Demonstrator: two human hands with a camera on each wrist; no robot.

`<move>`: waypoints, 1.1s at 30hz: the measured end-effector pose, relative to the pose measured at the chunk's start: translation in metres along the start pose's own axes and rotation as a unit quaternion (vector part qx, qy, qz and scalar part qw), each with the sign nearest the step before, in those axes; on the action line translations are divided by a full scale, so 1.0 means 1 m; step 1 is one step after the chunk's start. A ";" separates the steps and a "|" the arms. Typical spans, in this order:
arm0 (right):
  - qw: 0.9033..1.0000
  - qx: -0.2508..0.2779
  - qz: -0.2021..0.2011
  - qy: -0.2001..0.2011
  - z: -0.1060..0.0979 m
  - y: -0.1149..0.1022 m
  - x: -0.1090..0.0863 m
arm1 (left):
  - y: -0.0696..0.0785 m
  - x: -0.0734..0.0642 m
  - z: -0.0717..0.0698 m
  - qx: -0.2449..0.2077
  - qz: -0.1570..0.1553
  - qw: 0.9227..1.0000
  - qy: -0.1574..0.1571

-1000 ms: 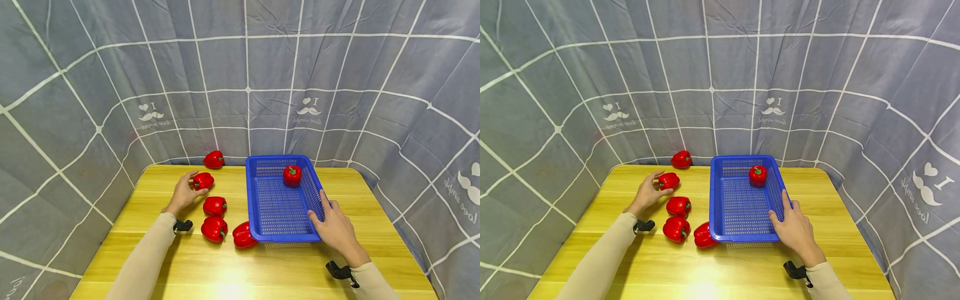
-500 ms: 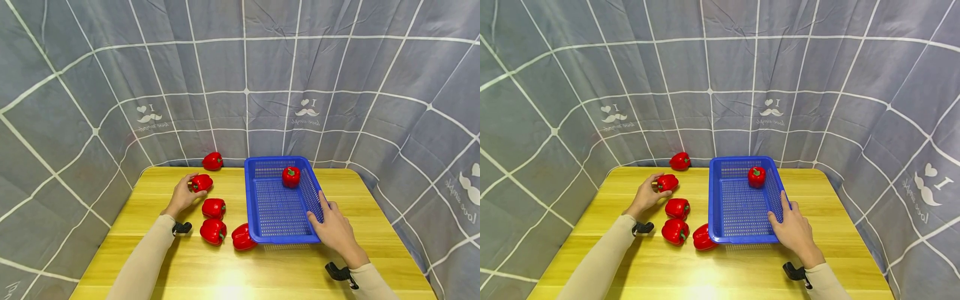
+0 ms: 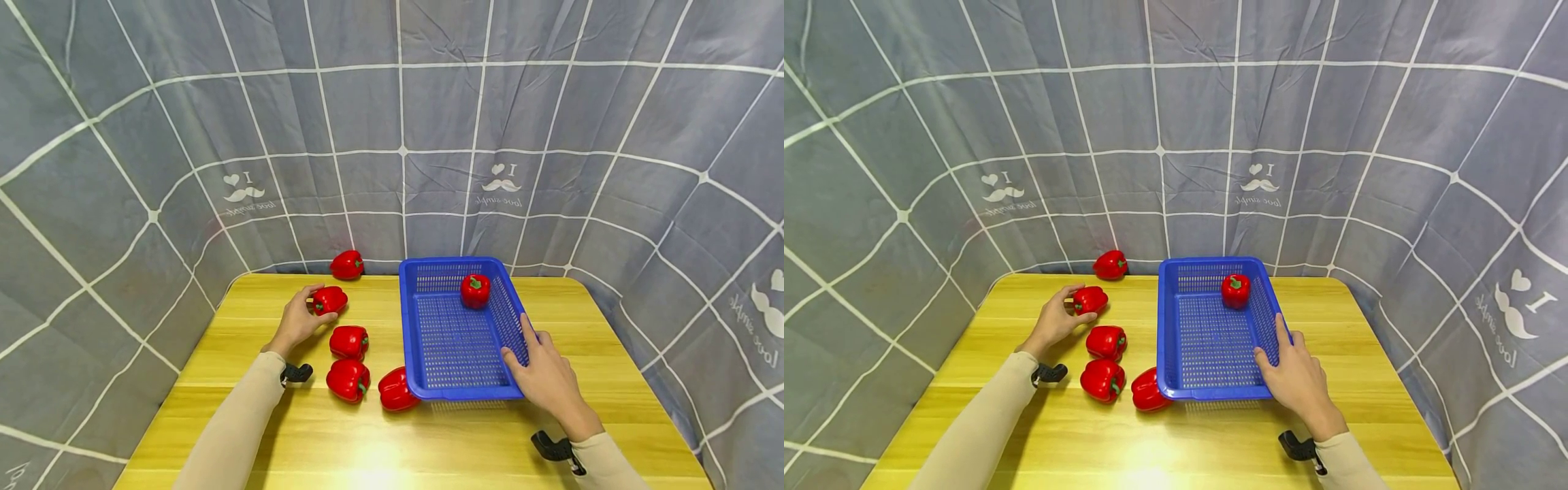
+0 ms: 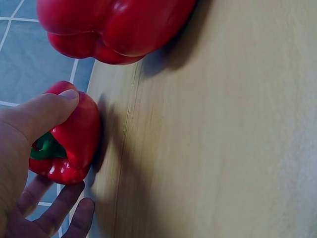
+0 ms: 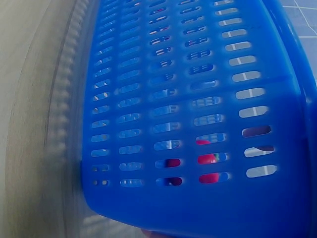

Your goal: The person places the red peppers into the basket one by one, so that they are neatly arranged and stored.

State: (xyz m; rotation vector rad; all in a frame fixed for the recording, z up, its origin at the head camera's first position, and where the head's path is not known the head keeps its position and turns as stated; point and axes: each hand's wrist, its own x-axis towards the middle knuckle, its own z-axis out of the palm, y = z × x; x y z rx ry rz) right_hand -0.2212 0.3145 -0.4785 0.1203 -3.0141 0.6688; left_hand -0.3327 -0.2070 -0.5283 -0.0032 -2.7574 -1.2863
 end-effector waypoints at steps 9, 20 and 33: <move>1.000 0.001 0.002 -0.001 0.001 0.000 0.000 | -0.001 0.001 0.000 0.002 -0.008 1.000 -0.004; 1.000 0.001 0.005 -0.004 0.000 0.000 0.000 | 0.004 0.001 -0.001 -0.005 -0.003 1.000 0.007; 1.000 0.003 0.005 -0.005 -0.001 -0.001 0.000 | 0.020 0.001 -0.004 -0.007 0.000 1.000 0.012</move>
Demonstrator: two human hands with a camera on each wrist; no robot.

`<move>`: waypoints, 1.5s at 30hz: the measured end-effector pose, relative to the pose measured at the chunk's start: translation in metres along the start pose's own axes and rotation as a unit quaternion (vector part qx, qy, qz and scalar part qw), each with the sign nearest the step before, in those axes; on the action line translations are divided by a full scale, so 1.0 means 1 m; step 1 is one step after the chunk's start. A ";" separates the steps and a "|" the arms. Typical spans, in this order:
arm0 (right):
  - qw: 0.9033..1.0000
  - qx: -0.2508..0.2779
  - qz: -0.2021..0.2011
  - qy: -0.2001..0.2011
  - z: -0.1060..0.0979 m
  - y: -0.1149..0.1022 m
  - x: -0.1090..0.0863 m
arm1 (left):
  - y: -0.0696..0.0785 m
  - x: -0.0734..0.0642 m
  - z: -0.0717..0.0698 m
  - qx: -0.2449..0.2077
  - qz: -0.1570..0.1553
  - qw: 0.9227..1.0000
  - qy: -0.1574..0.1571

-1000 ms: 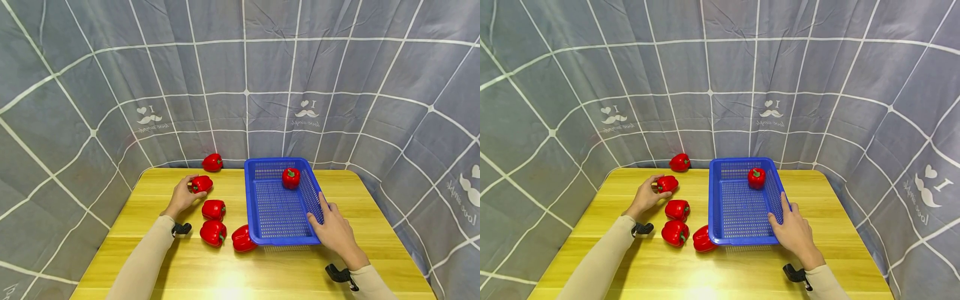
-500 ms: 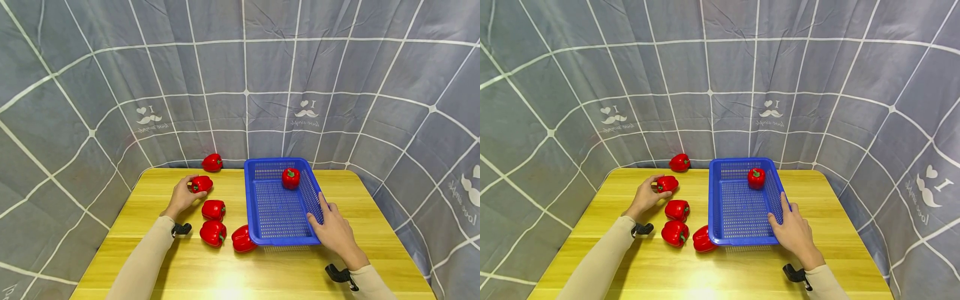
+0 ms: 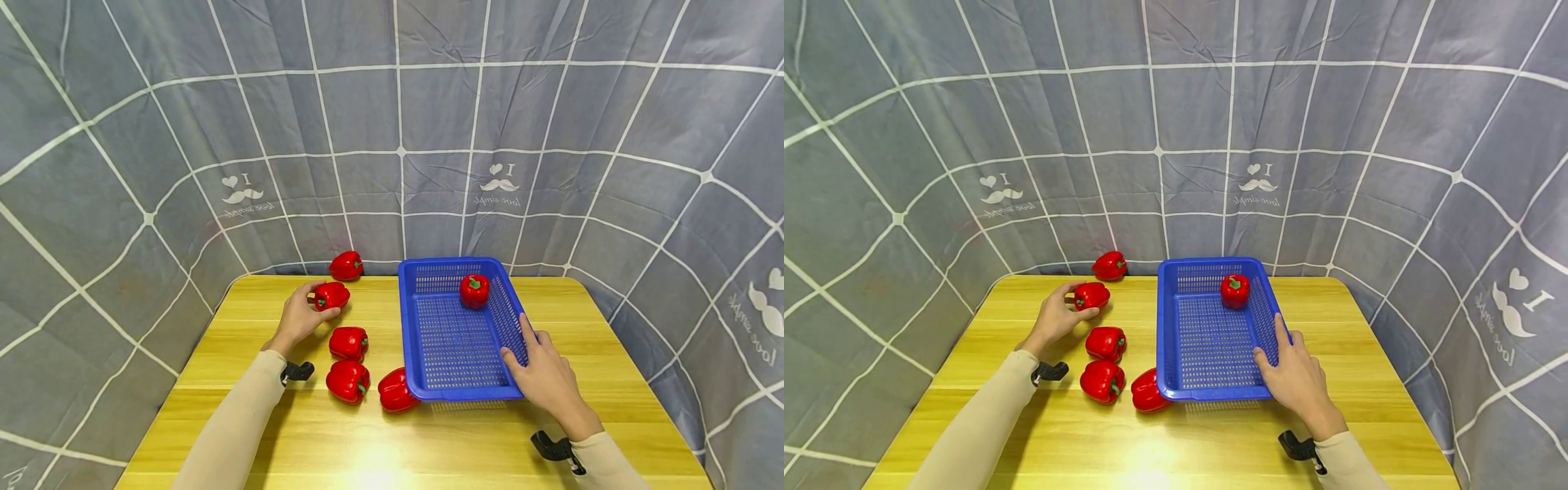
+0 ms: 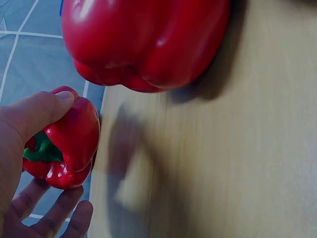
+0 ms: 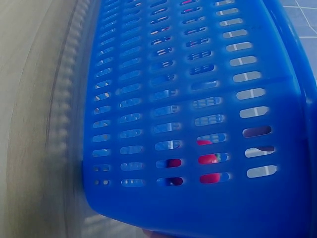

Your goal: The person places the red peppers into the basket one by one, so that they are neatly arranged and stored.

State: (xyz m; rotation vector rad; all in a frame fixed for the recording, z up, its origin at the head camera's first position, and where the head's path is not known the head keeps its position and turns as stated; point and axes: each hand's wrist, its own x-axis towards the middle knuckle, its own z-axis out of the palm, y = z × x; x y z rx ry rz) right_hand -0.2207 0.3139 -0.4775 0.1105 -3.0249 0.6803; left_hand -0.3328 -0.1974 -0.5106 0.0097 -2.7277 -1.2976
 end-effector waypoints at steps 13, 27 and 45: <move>1.000 0.001 -0.002 0.004 -0.001 0.000 0.000 | 0.020 0.003 0.000 -0.001 0.023 1.000 0.009; 1.000 -0.001 0.000 0.005 0.000 0.000 0.000 | 0.038 0.008 0.005 0.008 0.057 0.998 0.022; 1.000 0.000 -0.001 0.005 -0.001 0.000 -0.001 | 0.078 0.009 0.016 -0.012 0.100 0.995 0.023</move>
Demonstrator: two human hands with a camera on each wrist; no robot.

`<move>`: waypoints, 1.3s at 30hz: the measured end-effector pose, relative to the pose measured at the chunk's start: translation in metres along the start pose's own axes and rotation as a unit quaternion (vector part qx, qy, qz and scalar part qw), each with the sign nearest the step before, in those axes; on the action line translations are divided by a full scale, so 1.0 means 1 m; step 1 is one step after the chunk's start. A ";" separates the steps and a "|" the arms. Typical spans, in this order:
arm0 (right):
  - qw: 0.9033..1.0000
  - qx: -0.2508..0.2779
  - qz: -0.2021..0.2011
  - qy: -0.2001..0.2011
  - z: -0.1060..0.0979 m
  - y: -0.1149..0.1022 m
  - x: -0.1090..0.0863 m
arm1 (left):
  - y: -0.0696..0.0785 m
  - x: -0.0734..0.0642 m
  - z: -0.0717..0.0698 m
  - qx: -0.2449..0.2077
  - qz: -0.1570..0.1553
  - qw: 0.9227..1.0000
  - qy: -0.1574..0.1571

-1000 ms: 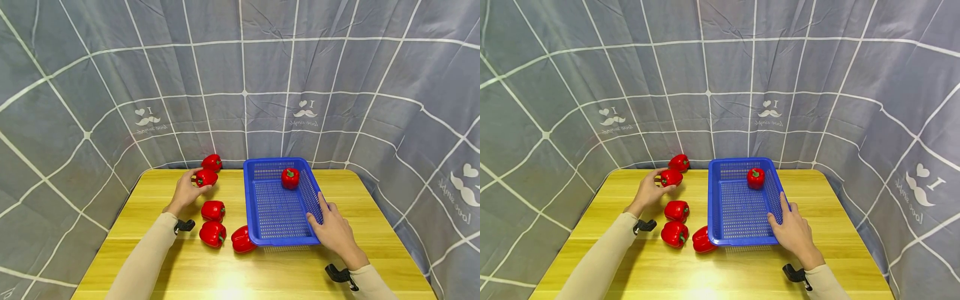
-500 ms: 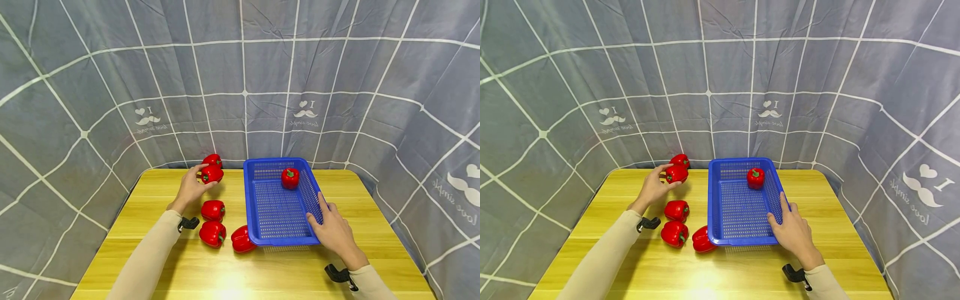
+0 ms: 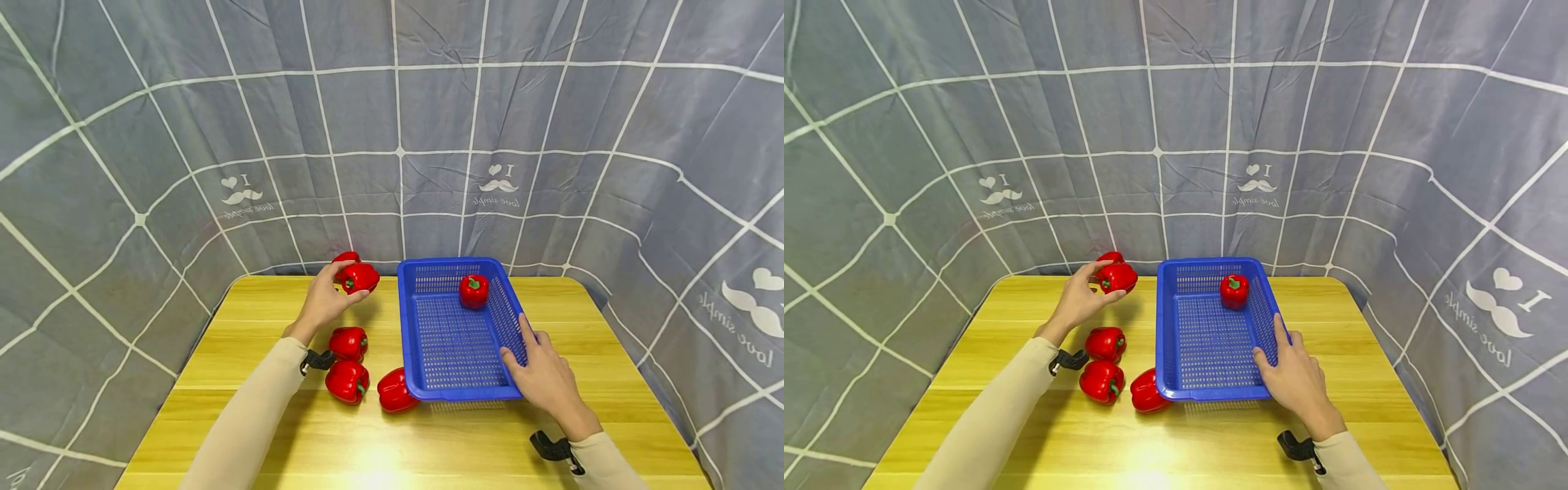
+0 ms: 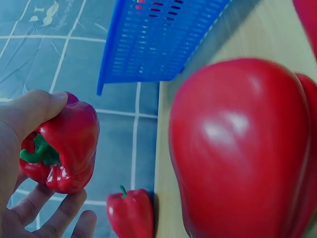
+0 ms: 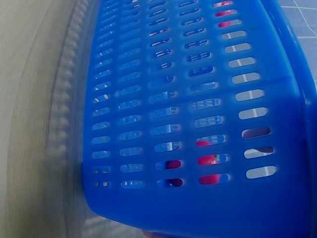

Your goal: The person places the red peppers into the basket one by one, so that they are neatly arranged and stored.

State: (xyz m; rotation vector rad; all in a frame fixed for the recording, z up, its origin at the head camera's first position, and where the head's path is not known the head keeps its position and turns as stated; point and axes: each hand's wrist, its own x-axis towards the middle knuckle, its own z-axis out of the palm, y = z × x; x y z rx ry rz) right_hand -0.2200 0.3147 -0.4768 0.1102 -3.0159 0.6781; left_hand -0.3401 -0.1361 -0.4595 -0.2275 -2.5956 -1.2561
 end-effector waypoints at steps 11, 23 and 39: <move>1.000 0.000 0.001 -0.004 -0.001 -0.001 0.000 | 0.018 0.009 0.010 0.007 0.032 0.999 -0.002; 1.000 -0.004 -0.004 0.004 0.000 0.001 0.002 | 0.043 0.016 0.024 -0.002 0.040 0.999 -0.014; 1.000 -0.001 -0.001 -0.002 0.001 0.001 -0.001 | 0.067 0.029 0.049 0.000 0.053 0.998 -0.039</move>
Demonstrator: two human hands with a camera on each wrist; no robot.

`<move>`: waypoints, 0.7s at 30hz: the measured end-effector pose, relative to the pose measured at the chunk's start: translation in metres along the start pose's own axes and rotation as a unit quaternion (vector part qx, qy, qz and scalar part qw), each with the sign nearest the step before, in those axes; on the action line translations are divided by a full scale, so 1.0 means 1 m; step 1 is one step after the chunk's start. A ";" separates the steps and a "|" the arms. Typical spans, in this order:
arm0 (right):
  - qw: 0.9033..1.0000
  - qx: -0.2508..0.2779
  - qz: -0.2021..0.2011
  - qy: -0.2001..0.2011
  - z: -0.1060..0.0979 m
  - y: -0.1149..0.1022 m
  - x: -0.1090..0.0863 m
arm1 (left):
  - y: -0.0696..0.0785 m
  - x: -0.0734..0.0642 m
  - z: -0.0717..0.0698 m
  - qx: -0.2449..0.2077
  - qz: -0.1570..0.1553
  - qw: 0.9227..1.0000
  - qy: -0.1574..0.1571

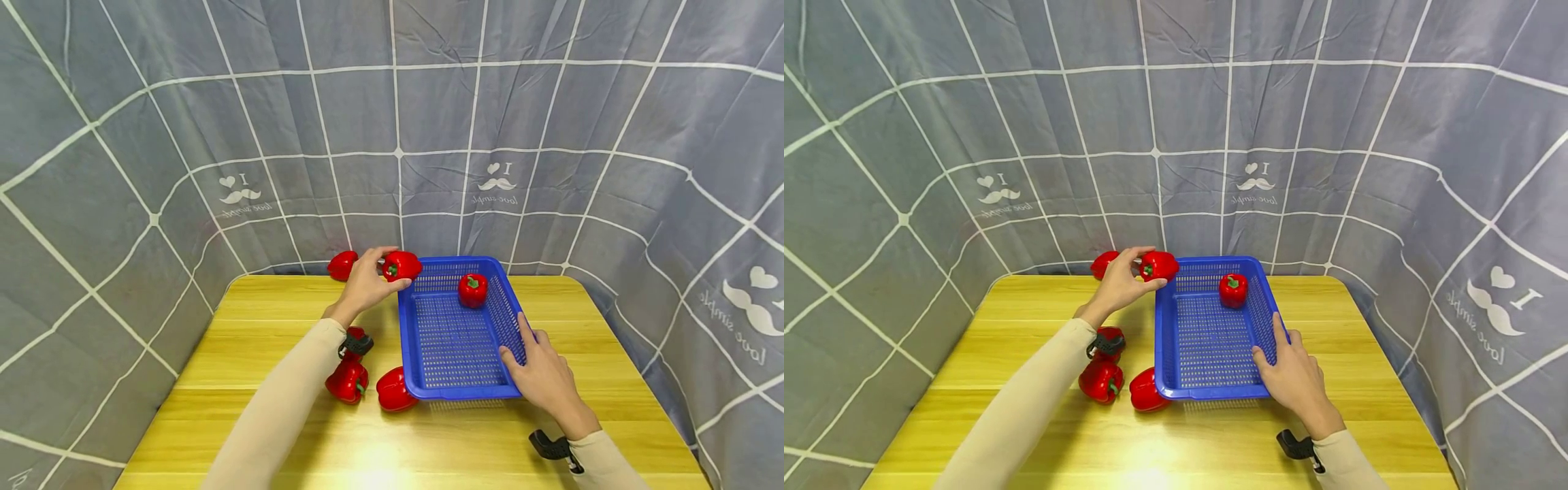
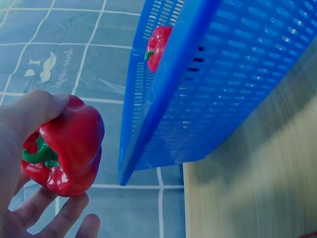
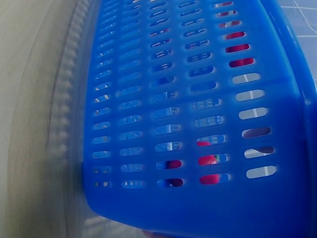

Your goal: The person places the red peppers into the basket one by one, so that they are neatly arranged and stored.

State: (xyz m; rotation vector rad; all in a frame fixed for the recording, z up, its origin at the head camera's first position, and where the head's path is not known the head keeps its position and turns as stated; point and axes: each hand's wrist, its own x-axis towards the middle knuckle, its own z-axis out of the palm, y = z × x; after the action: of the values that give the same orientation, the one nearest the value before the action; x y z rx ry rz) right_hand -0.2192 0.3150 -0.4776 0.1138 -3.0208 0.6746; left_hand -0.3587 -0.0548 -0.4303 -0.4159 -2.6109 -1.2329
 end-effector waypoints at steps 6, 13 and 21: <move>1.000 -0.001 0.004 -0.002 0.000 0.001 0.000 | 0.007 0.008 0.008 0.013 0.007 1.000 -0.009; 1.000 -0.001 0.000 0.003 0.000 0.000 0.000 | 0.014 0.014 0.017 0.017 0.004 1.000 -0.018; 1.000 -0.001 0.000 0.004 0.001 0.000 0.001 | 0.015 0.022 0.025 0.025 -0.003 0.999 -0.029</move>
State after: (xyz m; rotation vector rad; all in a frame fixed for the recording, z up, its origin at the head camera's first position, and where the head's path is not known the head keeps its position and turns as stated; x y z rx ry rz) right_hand -0.2206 0.3143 -0.4788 0.1119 -3.0145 0.6697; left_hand -0.3764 -0.0229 -0.4279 -0.4406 -2.6864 -1.1728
